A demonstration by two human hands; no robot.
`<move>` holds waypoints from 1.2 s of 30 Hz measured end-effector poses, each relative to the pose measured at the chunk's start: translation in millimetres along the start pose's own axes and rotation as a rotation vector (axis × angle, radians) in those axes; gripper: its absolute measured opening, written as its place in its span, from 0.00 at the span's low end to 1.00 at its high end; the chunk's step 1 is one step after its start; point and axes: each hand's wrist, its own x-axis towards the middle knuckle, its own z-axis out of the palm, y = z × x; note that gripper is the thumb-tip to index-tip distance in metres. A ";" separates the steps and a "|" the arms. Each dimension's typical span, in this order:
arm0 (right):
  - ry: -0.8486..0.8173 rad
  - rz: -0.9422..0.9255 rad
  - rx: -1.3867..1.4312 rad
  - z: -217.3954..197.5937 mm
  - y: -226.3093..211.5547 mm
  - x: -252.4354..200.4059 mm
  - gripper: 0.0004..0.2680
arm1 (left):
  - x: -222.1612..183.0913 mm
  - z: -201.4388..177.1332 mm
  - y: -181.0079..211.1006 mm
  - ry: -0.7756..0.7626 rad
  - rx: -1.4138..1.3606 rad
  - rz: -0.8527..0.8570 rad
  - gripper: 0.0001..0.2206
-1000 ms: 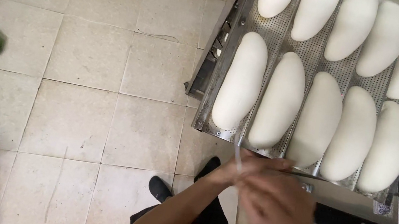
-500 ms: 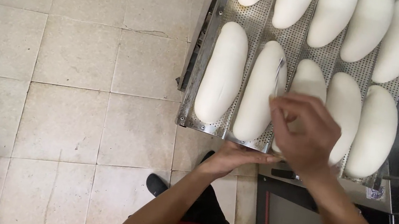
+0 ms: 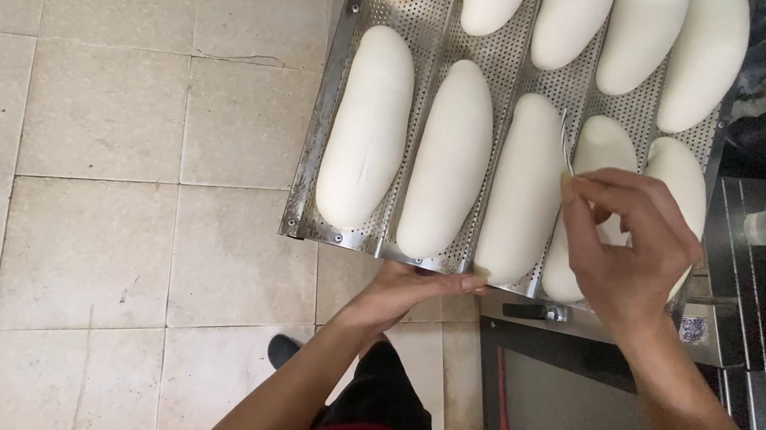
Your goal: Scoring unbaked bread dough on a metal rack using a razor blade.
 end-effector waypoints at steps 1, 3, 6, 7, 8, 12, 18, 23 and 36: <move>-0.013 0.036 0.011 2.2 -0.9 1.3 0.04 | -0.1 -1.4 -1.5 -0.041 -0.023 0.066 0.40; -0.028 0.077 0.022 4.7 -2.4 -3.9 0.04 | -1.4 -3.8 -1.0 -0.082 -0.047 0.127 0.39; -0.072 0.099 0.111 -2.5 -12.8 -32.3 0.04 | -0.5 -13.0 -5.4 -0.031 0.086 0.041 0.40; -0.141 -0.060 -0.004 -9.4 -21.9 -48.8 0.04 | 2.6 -20.5 -14.8 -0.087 0.001 0.052 0.39; -0.210 -0.220 -0.119 -16.6 -31.4 -65.3 0.04 | 5.3 -27.9 -24.2 -0.142 -0.084 0.062 0.37; -0.290 -0.026 0.027 -58.1 -53.9 -106.2 0.05 | 6.9 -31.0 -23.2 -0.183 -0.096 0.063 0.35; -0.026 -0.038 -0.064 -57.8 30.4 -59.9 0.04 | -3.0 -18.8 -5.1 -0.101 0.095 0.036 0.37; -0.021 0.089 -0.063 -40.3 43.0 -34.9 0.04 | -7.1 -19.9 -0.7 -0.032 0.141 -0.038 0.38; -0.116 0.025 -0.061 -110.8 17.1 -129.3 0.06 | -7.2 -16.9 -3.4 -0.030 0.139 -0.020 0.37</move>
